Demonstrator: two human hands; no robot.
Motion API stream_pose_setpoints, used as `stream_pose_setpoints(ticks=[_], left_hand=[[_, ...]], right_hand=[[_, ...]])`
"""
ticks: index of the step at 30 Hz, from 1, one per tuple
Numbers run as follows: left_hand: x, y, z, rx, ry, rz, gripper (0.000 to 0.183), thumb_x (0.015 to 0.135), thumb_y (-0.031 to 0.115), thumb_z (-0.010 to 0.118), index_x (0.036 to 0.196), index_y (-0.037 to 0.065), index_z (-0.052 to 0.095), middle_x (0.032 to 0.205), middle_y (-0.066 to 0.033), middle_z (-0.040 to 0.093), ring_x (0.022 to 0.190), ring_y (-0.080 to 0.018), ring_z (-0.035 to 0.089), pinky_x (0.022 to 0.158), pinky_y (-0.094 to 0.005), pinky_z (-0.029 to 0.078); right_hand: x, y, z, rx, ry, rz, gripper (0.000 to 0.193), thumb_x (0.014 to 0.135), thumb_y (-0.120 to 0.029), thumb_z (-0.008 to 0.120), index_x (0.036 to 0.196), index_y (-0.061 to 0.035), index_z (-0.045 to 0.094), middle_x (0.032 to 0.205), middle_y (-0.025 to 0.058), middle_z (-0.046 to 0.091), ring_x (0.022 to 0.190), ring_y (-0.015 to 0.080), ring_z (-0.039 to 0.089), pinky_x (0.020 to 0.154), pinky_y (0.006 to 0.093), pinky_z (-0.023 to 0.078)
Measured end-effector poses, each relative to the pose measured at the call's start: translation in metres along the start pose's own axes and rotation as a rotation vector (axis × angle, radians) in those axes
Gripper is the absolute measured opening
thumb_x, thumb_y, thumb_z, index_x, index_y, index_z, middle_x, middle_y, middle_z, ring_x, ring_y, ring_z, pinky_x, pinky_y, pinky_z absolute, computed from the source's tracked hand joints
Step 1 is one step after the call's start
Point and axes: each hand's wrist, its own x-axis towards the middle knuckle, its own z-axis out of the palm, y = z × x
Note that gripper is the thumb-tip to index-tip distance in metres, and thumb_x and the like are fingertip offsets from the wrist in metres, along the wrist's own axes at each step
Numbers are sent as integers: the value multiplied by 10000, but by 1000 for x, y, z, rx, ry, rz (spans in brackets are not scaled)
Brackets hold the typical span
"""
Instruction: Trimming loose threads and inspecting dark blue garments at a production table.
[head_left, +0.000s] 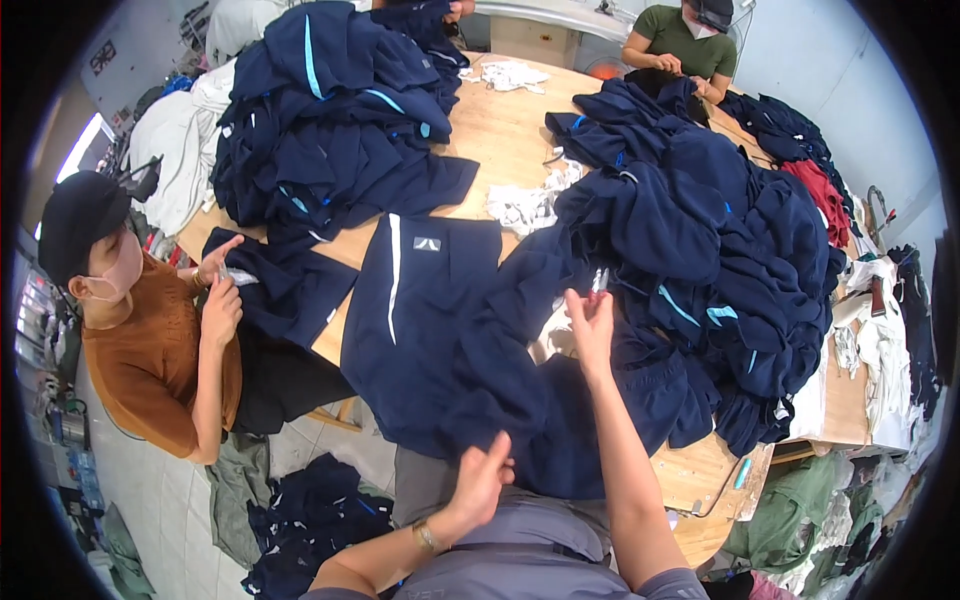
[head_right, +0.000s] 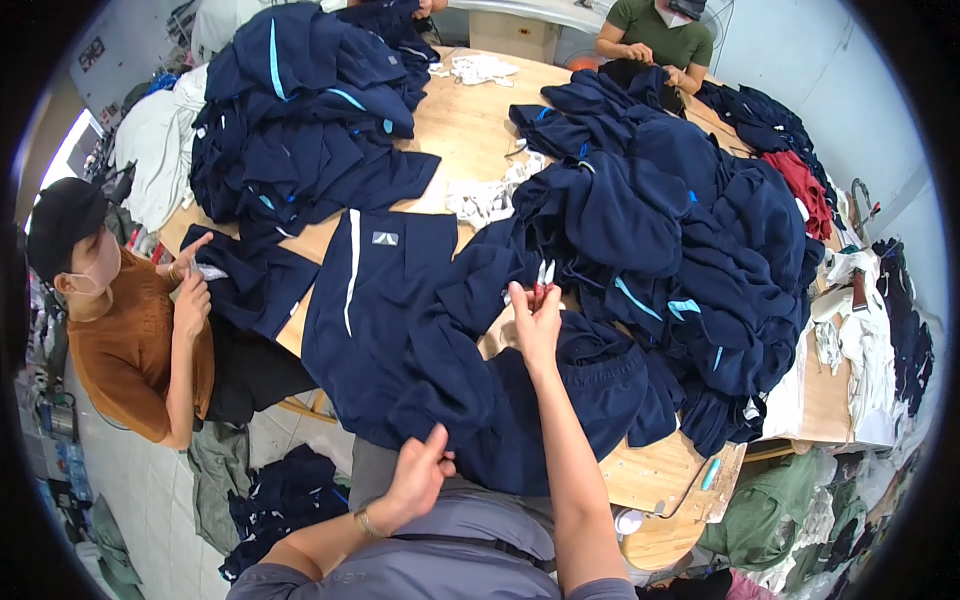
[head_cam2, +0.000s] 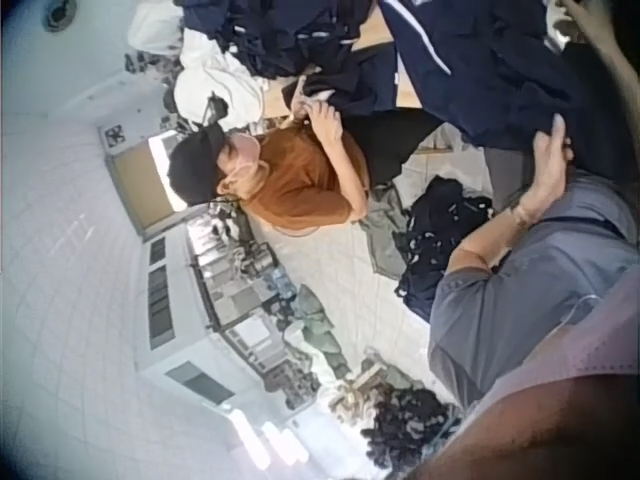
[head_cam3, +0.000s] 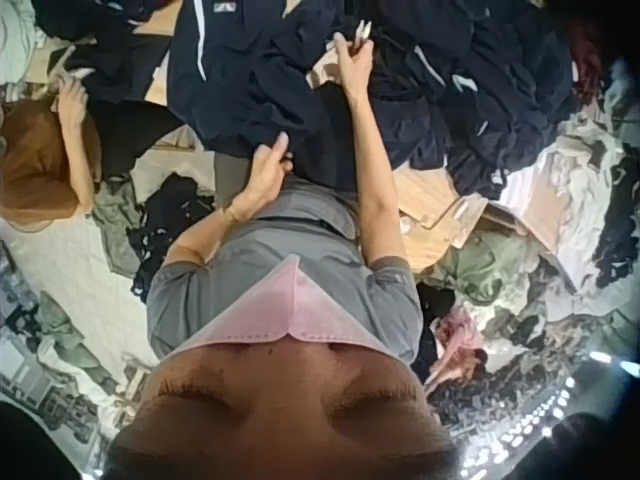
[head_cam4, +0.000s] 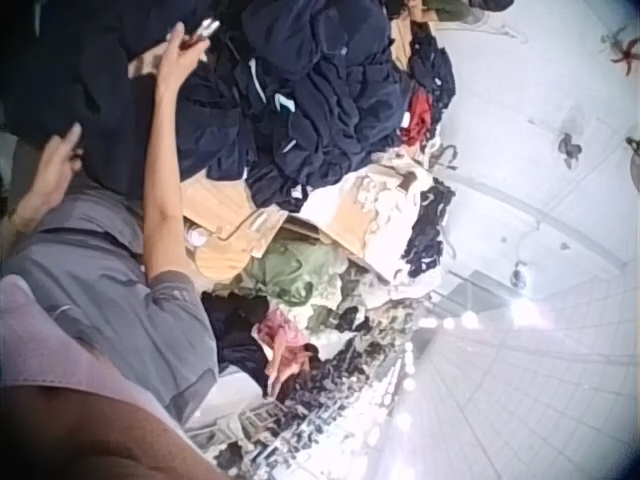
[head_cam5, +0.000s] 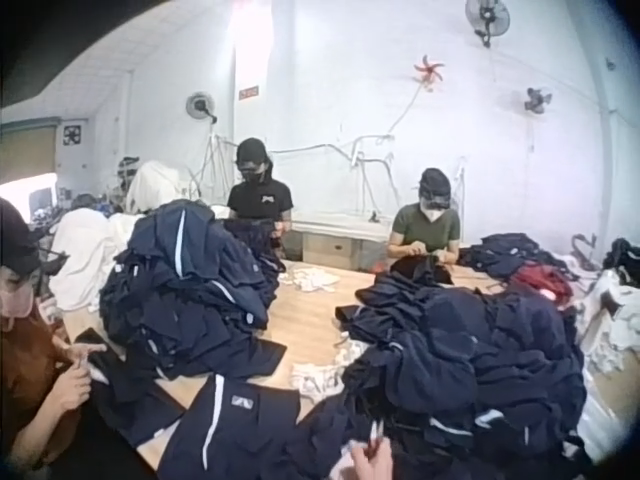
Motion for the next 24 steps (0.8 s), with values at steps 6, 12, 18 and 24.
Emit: stream_pose_setpoints(ticks=[6, 12, 18, 24], left_hand=[[-17, 8, -28, 387, -518, -261, 390, 926, 268, 510, 1217, 12, 467, 1066, -53, 567, 967, -117, 548, 831, -259, 444], [10, 77, -36, 2, -194, 329, 363, 949, 324, 424, 1191, 55, 448, 1086, -100, 575, 928, -187, 575, 773, -313, 480], [38, 75, -53, 324, 10, 352, 665, 773, 123, 703, 1324, 50, 339, 1220, -118, 449, 1124, -168, 441, 930, -277, 381], [50, 51, -76, 446, 169, 397, 535, 766, 151, 712, 1207, -14, 457, 1139, -117, 533, 1060, -164, 486, 905, -268, 392]], right_hand=[[14, 7, 44, -252, -86, -136, 362, 726, -125, 689, 953, -5, 433, 765, 96, 527, 681, 215, 540, 632, 326, 444], [-73, -92, 55, -133, -482, -751, 187, 720, -18, 616, 842, -33, 475, 730, 133, 525, 664, 309, 555, 570, 362, 439], [-127, -78, 19, 2, -682, -474, 182, 740, -11, 626, 810, -36, 460, 678, 82, 530, 525, 200, 553, 497, 296, 441], [-85, -24, 30, -11, -429, -11, 277, 795, -29, 619, 899, -17, 363, 673, 65, 549, 567, 119, 533, 539, 255, 435]])
